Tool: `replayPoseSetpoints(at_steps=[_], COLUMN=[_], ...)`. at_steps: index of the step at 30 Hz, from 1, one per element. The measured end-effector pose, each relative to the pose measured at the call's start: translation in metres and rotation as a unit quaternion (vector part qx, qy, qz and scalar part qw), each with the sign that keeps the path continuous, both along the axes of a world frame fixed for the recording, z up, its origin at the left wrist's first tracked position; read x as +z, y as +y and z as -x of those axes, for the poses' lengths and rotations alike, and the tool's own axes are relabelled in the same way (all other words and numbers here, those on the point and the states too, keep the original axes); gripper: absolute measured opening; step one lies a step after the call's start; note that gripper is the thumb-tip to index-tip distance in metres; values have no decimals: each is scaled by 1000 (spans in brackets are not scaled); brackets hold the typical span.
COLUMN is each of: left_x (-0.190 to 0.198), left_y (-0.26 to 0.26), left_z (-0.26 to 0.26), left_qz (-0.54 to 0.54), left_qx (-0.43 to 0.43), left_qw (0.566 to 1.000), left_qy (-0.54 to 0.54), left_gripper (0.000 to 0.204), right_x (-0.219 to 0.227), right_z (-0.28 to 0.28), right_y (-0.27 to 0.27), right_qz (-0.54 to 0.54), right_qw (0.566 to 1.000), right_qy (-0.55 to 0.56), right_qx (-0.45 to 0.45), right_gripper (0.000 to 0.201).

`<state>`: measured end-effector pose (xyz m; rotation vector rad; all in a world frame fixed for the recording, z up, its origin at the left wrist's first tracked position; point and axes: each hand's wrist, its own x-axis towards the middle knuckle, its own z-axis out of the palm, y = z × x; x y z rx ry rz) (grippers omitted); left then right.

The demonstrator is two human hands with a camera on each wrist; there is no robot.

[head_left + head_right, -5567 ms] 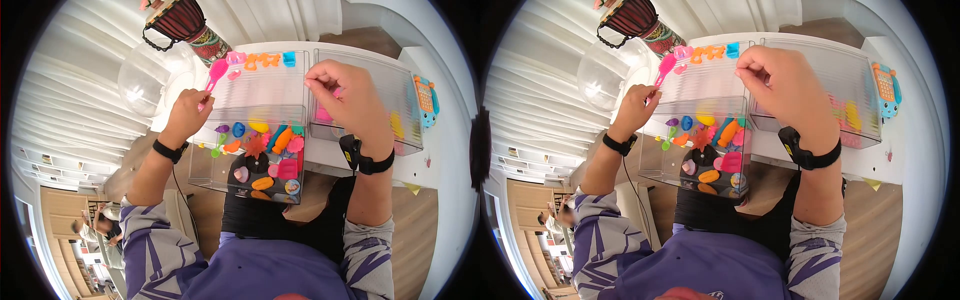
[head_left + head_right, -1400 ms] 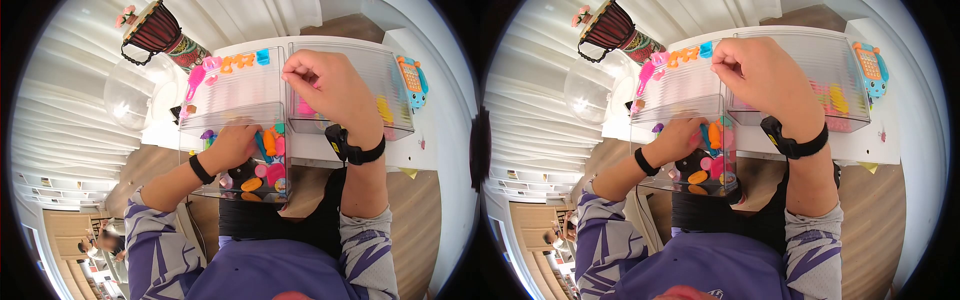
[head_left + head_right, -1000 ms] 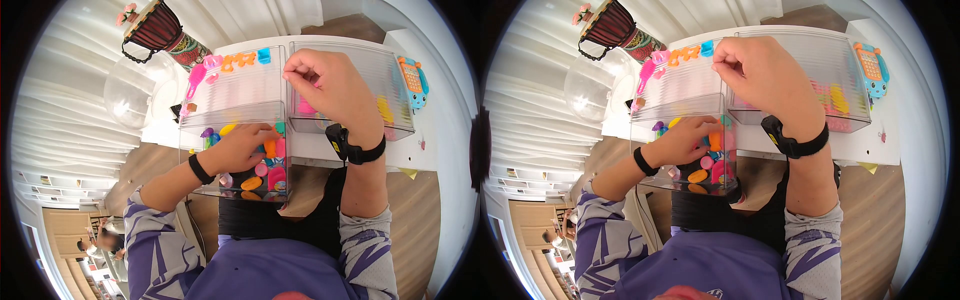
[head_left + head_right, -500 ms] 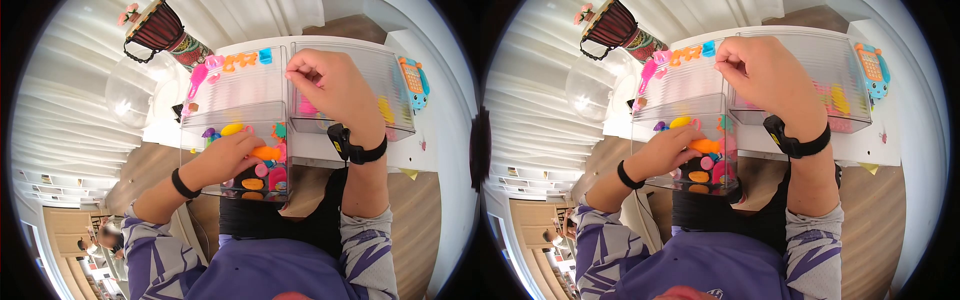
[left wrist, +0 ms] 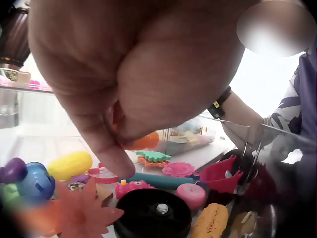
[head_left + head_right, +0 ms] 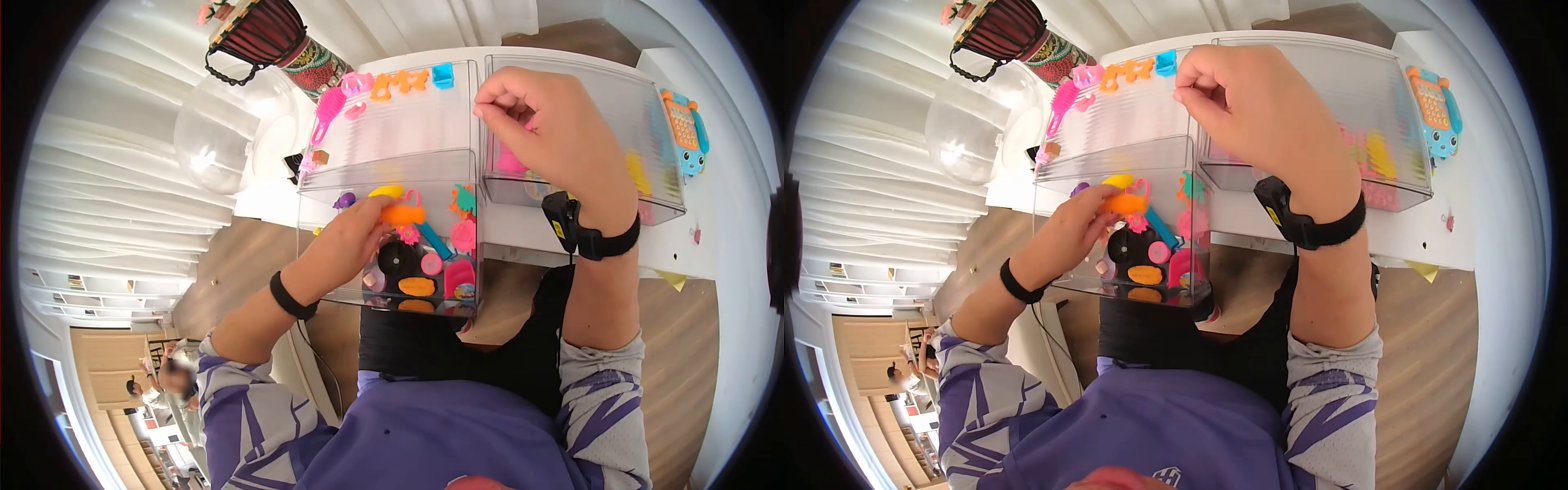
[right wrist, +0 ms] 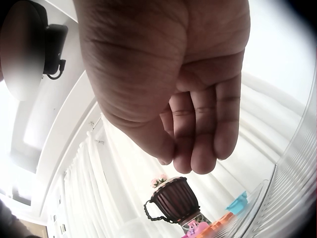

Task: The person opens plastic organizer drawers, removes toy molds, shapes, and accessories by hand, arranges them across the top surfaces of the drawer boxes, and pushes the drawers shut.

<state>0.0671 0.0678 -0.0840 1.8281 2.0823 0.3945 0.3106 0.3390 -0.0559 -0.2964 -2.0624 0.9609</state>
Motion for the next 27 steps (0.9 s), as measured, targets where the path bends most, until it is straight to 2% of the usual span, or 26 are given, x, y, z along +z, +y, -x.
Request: replayPoseSetpoints(at_steps=[1,3,4,6,7,9,12,15,21,25,27], left_x=[-5,-11,-9,2,1,-2,-3,-17,-35,-25,-2], left_y=[1,5,4,5,6,9,14,18,25,26,28], left_z=[-1,-4,-5,-11,-8,-1,-18,-24,-28,-33,-41], left_qz=[2,-89,-85,-1,4,47,91,62,85,80,98], left_qx=[1,-36,-33,-36,-36,-189,-218,-221,-238,-231,-162], left_qw=[1000,995,995,998,998,981,972,973,967,968,982], left_qy=[-2,-38,-41,-56,-60,27,-2,-5,28,58,-25], left_gripper=[42,45,45,45,45,45,43,45,42,43,39], right_x=[-1,-1,0,1,0,-1,4,3,5,-4,-5], right_z=[1,1,0,-3,-3,-2,-3,-2,-5,1,-1], right_y=[0,0,0,2,3,5,0,1,1,5,8], right_qz=[2,-6,-2,-33,-28,-42,-9,-6,3,-17,-23], right_qw=[1000,1000,1000,998,998,998,998,998,998,1000,1000], right_qy=[-2,-7,-10,-47,-51,-40,-57,-60,-64,16,10], right_qx=[1,4,7,4,3,-2,1,5,6,-4,1], right_gripper=[12,13,13,10,10,11,11,11,11,12,12])
